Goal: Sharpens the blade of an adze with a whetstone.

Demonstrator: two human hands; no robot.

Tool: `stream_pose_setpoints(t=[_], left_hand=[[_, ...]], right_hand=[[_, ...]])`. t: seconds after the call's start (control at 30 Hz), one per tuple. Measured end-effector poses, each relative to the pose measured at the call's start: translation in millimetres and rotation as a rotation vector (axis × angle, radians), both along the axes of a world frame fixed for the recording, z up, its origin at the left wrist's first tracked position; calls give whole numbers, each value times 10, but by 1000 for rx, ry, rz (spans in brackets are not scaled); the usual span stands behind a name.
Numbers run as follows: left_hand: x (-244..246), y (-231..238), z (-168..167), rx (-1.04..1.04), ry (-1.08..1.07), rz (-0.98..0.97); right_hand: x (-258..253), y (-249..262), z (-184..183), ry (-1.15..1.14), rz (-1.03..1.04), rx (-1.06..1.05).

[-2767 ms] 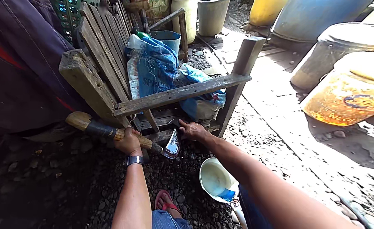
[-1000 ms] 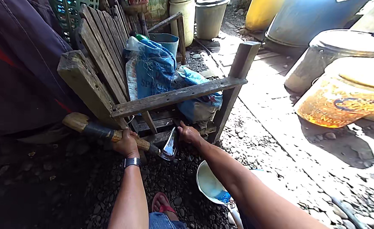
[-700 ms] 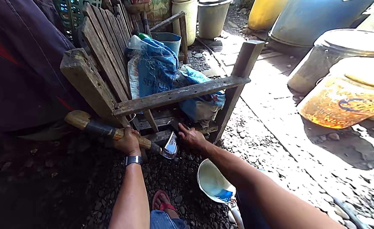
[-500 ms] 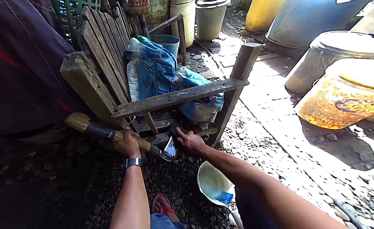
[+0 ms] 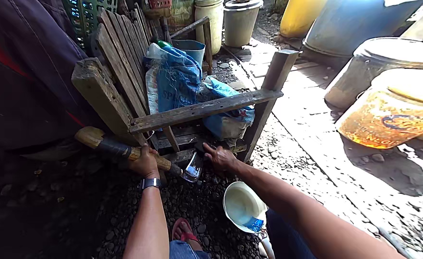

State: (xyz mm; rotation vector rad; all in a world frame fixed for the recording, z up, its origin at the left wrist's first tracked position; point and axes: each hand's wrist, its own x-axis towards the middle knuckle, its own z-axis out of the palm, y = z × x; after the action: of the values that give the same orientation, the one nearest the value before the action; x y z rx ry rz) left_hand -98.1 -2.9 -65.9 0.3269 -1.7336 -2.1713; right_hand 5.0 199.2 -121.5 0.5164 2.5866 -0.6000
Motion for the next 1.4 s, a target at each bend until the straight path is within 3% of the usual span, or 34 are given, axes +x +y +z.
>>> stream_pose_setpoints(t=[0.13, 0.3, 0.5, 0.67, 0.83, 1.0, 1.17, 1.3, 1.4], left_hand=[[-8, 0, 26, -12, 8, 3], [-29, 12, 17, 0, 14, 13], [-3, -6, 17, -20, -14, 2], [-7, 3, 23, -13, -4, 14], [14, 1, 47, -41, -24, 14], [-1, 21, 56, -15, -17, 9], [0, 10, 41, -26, -28, 2], [2, 8, 43, -17, -22, 8], [25, 23, 5, -18, -21, 21]], right_hand=[[-278, -22, 5, -9, -141, -44], [145, -145, -95, 10, 47, -4], [-231, -90, 2, 20, -195, -117], [63, -196, -58, 13, -124, -50], [-241, -106, 7, 28, -284, -186], [60, -240, -72, 42, -240, -110], [-233, -120, -13, 50, -317, -201], [115, -263, -162, 37, -180, -60], [53, -217, -128, 25, -174, -78]])
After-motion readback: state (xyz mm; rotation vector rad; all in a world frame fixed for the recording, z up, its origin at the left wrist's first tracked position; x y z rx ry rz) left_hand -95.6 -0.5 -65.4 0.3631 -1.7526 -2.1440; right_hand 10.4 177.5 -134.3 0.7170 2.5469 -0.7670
